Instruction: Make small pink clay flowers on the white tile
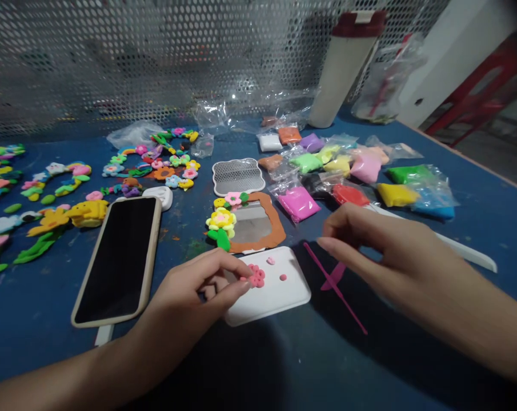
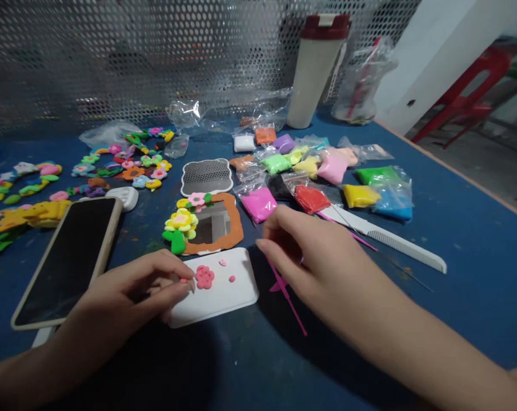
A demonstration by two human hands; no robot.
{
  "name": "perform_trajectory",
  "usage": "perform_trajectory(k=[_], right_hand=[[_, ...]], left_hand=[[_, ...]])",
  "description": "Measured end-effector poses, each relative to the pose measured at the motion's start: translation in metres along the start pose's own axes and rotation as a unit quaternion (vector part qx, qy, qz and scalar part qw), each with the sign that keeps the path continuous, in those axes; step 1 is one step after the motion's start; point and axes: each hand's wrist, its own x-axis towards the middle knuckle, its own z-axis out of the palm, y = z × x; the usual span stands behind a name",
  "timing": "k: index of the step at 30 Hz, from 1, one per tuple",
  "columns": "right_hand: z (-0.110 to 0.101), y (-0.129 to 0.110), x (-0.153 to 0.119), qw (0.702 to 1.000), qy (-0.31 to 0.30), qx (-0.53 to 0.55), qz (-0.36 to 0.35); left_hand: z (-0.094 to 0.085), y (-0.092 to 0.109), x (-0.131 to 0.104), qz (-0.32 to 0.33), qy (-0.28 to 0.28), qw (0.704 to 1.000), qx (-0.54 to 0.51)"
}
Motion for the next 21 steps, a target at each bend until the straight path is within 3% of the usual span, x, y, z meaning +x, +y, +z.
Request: perform_trajectory(k=[4, 11, 14, 18, 21], right_hand=[[0.001, 0.007, -0.015, 0.988, -0.066, -0.137, 0.04], [0.025, 0.002, -0.01, 0.955, -0.073, -0.283, 0.045], [0.02, 0.001, -0.001, 0.966, -0.07, -0.249, 0.017], [0.008, 0.005, 0.008, 0.992, -0.069, -0.107, 0.001], [0.002, 0.008, 0.011, 0.992, -0.125, 0.0, -0.031]], left_hand=[[0.002, 0.0, 0.0, 0.006, 0.004, 1.0, 0.007], [0.001, 0.003, -0.001, 0.013, 0.001, 1.0, -0.013], [0.0, 0.004, -0.001, 0.01, -0.002, 1.0, -0.01], [-0.001, 0.004, -0.002, 0.017, 0.001, 1.0, 0.014], [-0.002, 0.002, -0.002, 0.041, 0.004, 0.999, 0.03]])
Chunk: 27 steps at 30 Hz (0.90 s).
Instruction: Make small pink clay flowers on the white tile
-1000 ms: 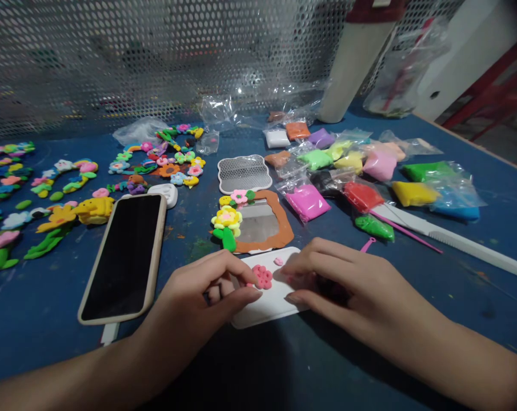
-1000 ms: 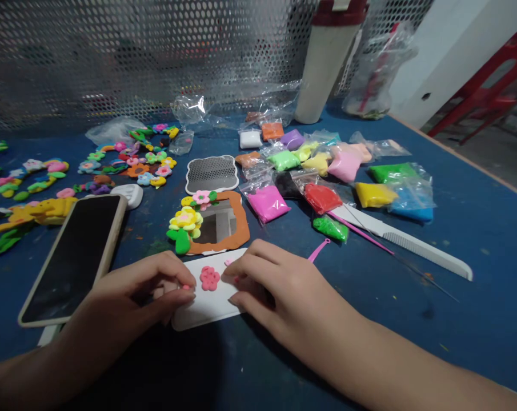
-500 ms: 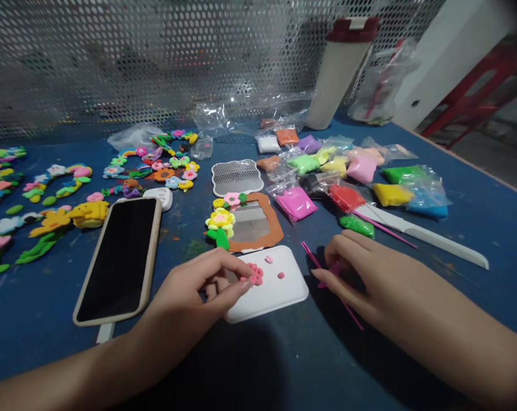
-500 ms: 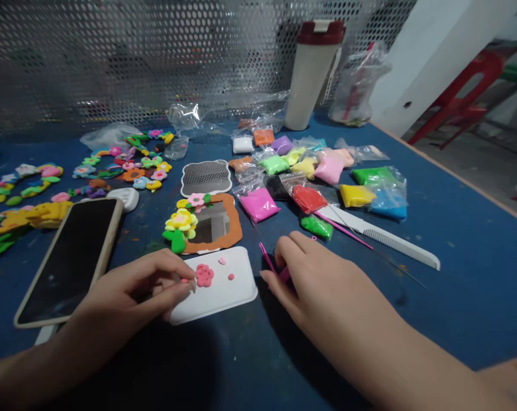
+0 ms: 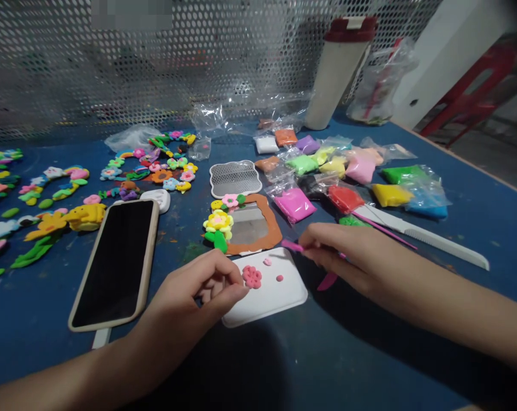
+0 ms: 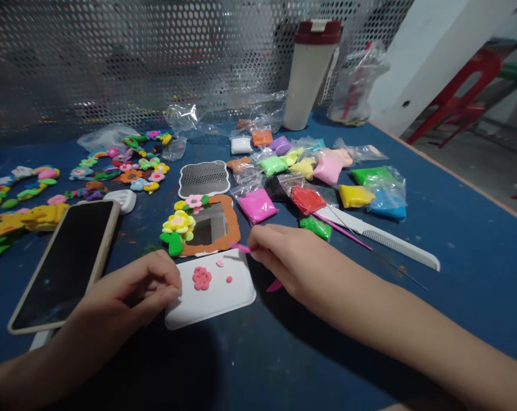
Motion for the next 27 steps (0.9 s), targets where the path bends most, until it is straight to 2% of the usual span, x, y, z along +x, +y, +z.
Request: perform_trajectory(k=[3, 6, 19, 27], right_hand=[[0.0, 0.001, -0.001, 0.994, -0.06, 0.089, -0.027], [0.0, 0.003, -0.003, 0.986, -0.082, 0.147, 0.005], [0.003, 0.01, -0.002, 0.983, -0.096, 0.148, 0.043], [0.004, 0.007, 0.001, 0.989, -0.096, 0.108, 0.032]], left_hand=[[-0.001, -0.002, 0.001, 0.019, -0.008, 1.0, 0.01], [-0.001, -0.004, 0.003, 0.027, -0.017, 0.999, 0.011], [-0.002, -0.005, 0.004, 0.033, -0.023, 0.999, 0.0], [-0.001, -0.006, 0.004, 0.031, -0.027, 0.999, -0.004]])
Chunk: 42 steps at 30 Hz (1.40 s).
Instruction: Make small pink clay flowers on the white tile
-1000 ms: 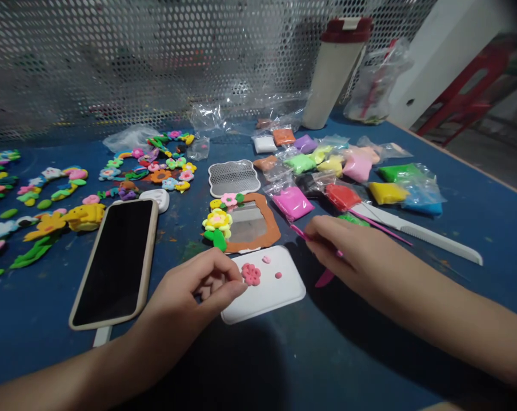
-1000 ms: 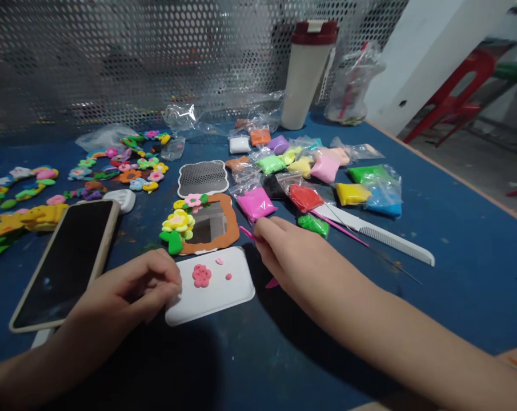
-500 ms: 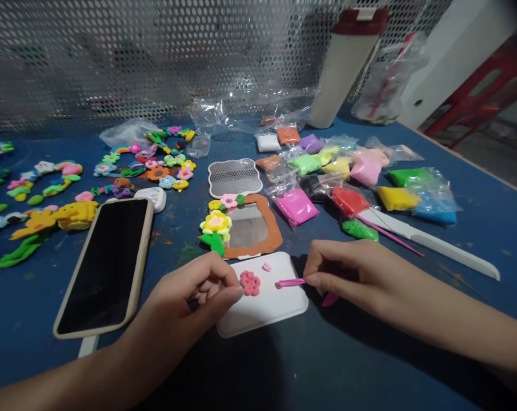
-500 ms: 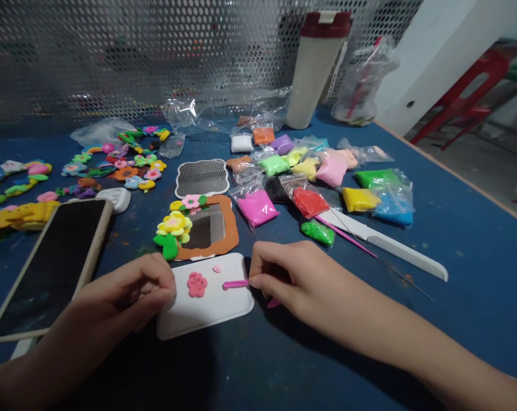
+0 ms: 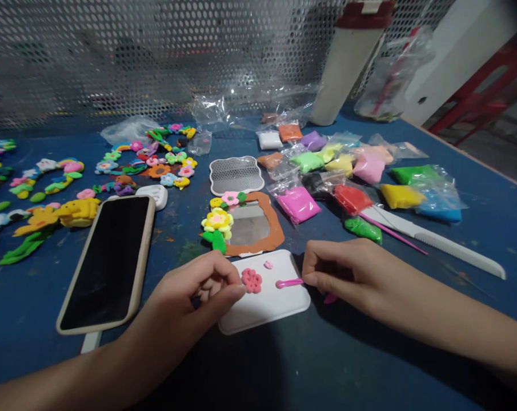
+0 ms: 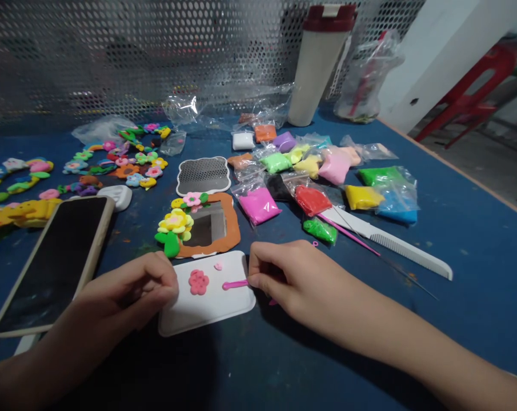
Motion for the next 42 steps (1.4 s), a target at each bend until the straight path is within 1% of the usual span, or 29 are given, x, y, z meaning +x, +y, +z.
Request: perform_trajectory(k=[4, 9, 14, 19, 21, 24, 27, 32, 37, 42], right_hand=[[0.001, -0.003, -0.001, 1.0, -0.005, -0.011, -0.001], [0.002, -0.005, -0.001, 0.999, 0.019, -0.04, -0.001], [0.002, -0.001, -0.001, 0.999, 0.012, -0.051, 0.001], [-0.003, 0.004, -0.003, 1.0, -0.006, 0.016, -0.012], [-0.005, 0.003, -0.005, 0.999, 0.001, 0.039, -0.007], [-0.007, -0.001, -0.006, 0.998, 0.019, 0.063, -0.006], [-0.004, -0.007, -0.005, 0.997, 0.025, 0.073, -0.021], [0.006, -0.018, -0.004, 0.997, 0.038, 0.045, -0.045], [0.012, -0.026, -0.006, 0.993, 0.082, 0.024, -0.076], [0.015, -0.027, -0.005, 0.992, 0.086, 0.005, -0.089]], left_hand=[[0.001, 0.0, 0.0, -0.001, -0.001, 1.0, -0.001], [0.001, 0.001, 0.0, -0.007, -0.001, 1.0, 0.014], [0.001, 0.002, 0.0, -0.016, 0.005, 1.0, 0.007], [0.003, 0.003, -0.001, -0.042, -0.01, 0.998, -0.055], [0.003, 0.002, -0.002, -0.047, -0.008, 0.996, -0.069], [0.002, 0.0, -0.002, -0.023, -0.001, 0.999, -0.048], [0.0, 0.0, -0.003, 0.011, 0.0, 1.0, -0.008], [0.0, 0.003, -0.005, 0.02, -0.01, 1.0, -0.006], [0.001, 0.005, -0.008, 0.032, -0.004, 0.999, -0.009], [0.002, 0.006, -0.009, 0.047, -0.02, 0.999, 0.008]])
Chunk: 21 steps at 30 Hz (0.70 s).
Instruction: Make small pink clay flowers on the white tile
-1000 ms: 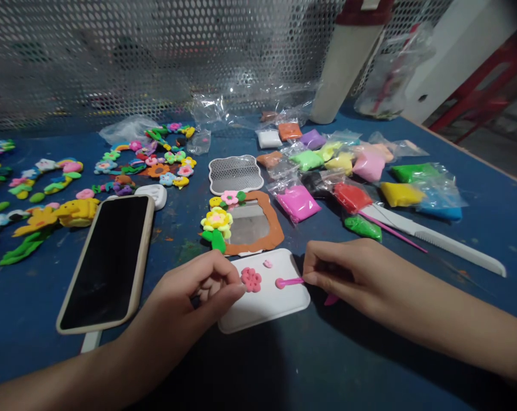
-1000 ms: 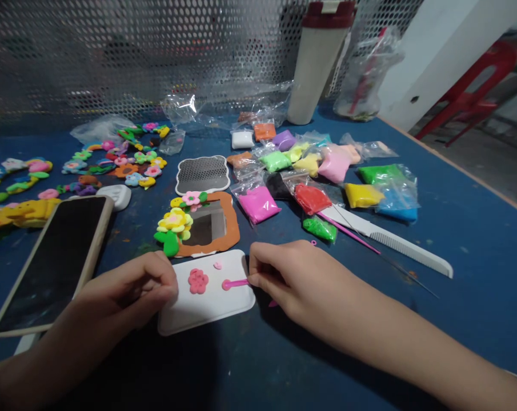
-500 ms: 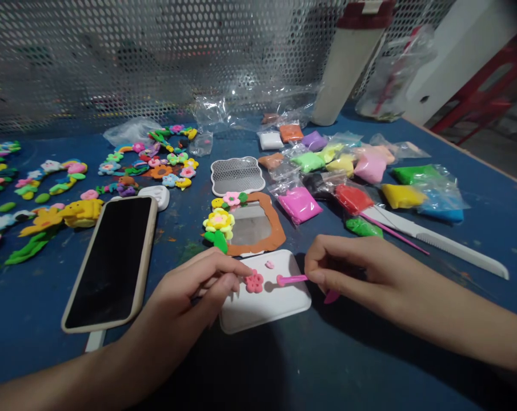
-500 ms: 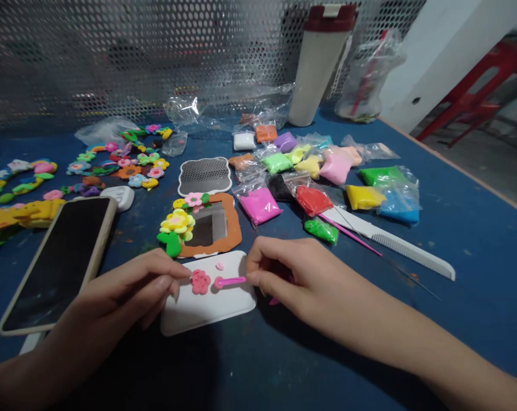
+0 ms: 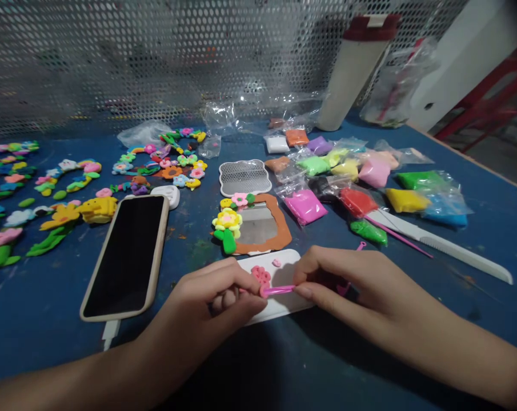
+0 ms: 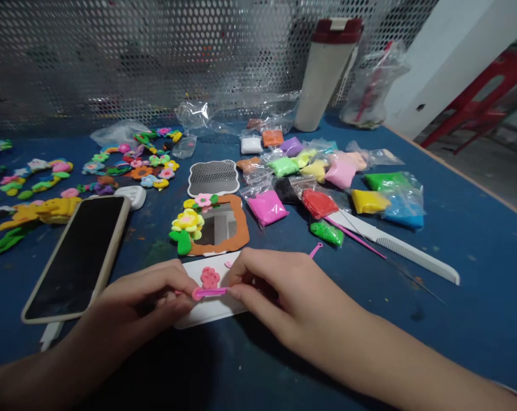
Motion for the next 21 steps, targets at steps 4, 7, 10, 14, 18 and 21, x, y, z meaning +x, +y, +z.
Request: perform_trajectory(k=[4, 7, 10, 14, 18, 21], right_hand=[[0.003, 0.002, 0.001, 1.0, -0.003, 0.003, -0.005], [0.002, 0.002, 0.0, 1.0, -0.007, 0.006, -0.007], [-0.003, 0.003, -0.001, 1.0, 0.004, 0.003, -0.003], [-0.012, 0.012, -0.008, 1.0, 0.004, -0.027, 0.002], [-0.015, 0.029, -0.015, 0.994, 0.001, -0.108, 0.002], [-0.008, 0.032, -0.013, 0.988, 0.028, -0.148, -0.025]], left_hand=[[0.001, 0.0, 0.0, -0.005, -0.01, 1.0, 0.005], [0.001, 0.001, 0.0, -0.008, -0.012, 1.0, 0.005], [0.001, 0.002, 0.0, -0.015, -0.005, 1.0, -0.005], [0.0, 0.004, 0.003, -0.087, 0.012, 0.995, -0.04], [-0.003, 0.005, 0.01, -0.176, 0.034, 0.978, -0.103], [-0.004, 0.002, 0.012, -0.185, 0.033, 0.972, -0.142]])
